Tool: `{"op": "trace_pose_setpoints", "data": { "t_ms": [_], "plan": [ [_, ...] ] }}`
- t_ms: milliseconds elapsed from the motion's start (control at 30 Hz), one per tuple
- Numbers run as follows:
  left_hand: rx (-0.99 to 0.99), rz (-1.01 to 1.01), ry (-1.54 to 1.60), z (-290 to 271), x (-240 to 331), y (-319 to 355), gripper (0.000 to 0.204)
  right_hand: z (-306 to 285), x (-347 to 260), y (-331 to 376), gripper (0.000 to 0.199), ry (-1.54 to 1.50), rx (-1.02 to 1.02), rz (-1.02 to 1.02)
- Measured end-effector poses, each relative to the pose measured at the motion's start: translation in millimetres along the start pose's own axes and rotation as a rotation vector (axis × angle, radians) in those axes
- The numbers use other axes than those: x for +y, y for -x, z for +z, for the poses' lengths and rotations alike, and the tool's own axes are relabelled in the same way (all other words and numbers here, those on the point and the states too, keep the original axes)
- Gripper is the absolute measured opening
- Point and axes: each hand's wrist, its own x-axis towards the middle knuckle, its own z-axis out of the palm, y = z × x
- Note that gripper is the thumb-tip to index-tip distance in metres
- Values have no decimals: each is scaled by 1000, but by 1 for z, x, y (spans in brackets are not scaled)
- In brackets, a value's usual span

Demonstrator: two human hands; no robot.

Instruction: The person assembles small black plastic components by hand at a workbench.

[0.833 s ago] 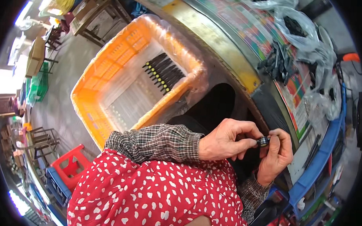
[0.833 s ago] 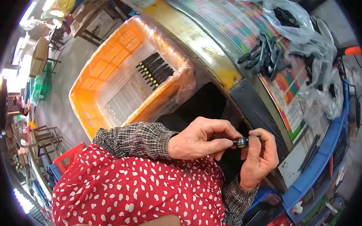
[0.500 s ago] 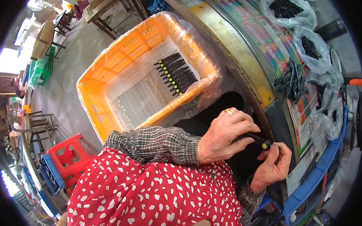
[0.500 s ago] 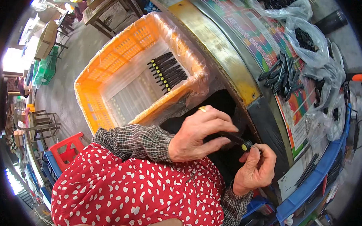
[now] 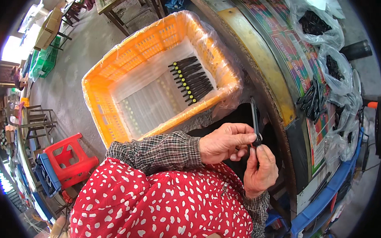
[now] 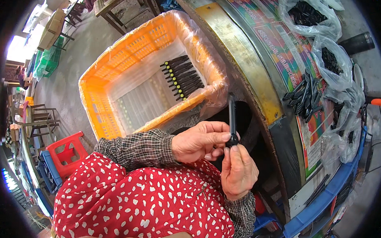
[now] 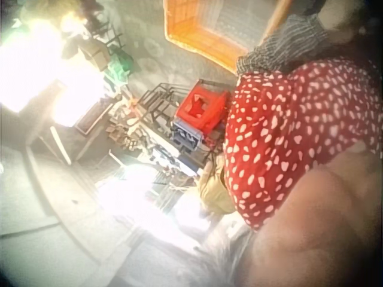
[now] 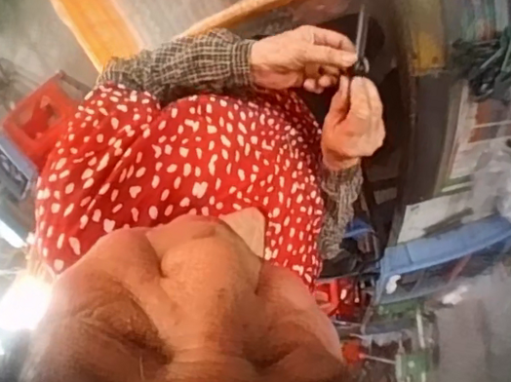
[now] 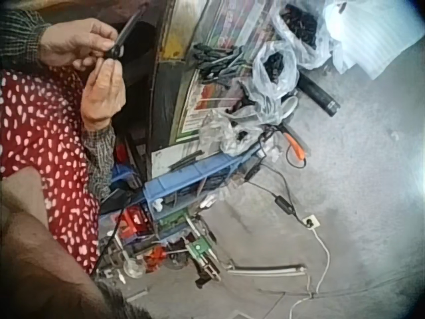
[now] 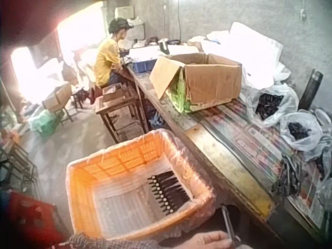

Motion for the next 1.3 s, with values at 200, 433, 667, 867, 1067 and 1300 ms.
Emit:
{"op": "trace_pose_setpoints", "data": {
  "t_ms": [200, 433, 667, 867, 1067, 1300],
  "plan": [
    [191, 167, -187, -29, 43, 14, 17, 12, 3, -6, 28, -150, -158, 61],
    [866, 466, -1316, -180, 125, 25, 19, 14, 13, -6, 25, -118, -165, 112],
    [1264, 198, -2018, -289, 172, 6, 21, 14, 18, -4, 22, -87, -264, 187],
    [1201, 135, -2163, -309, 189, -13, 15, 19, 19, -4, 21, -78, -303, 199],
    [1168, 120, -2184, -320, 196, -24, 14, 23, 19, -4, 21, -92, -356, 244],
    [1100, 195, -2094, -324, 200, -37, 19, 24, 23, -7, 20, -78, -365, 232]
  ]
}}
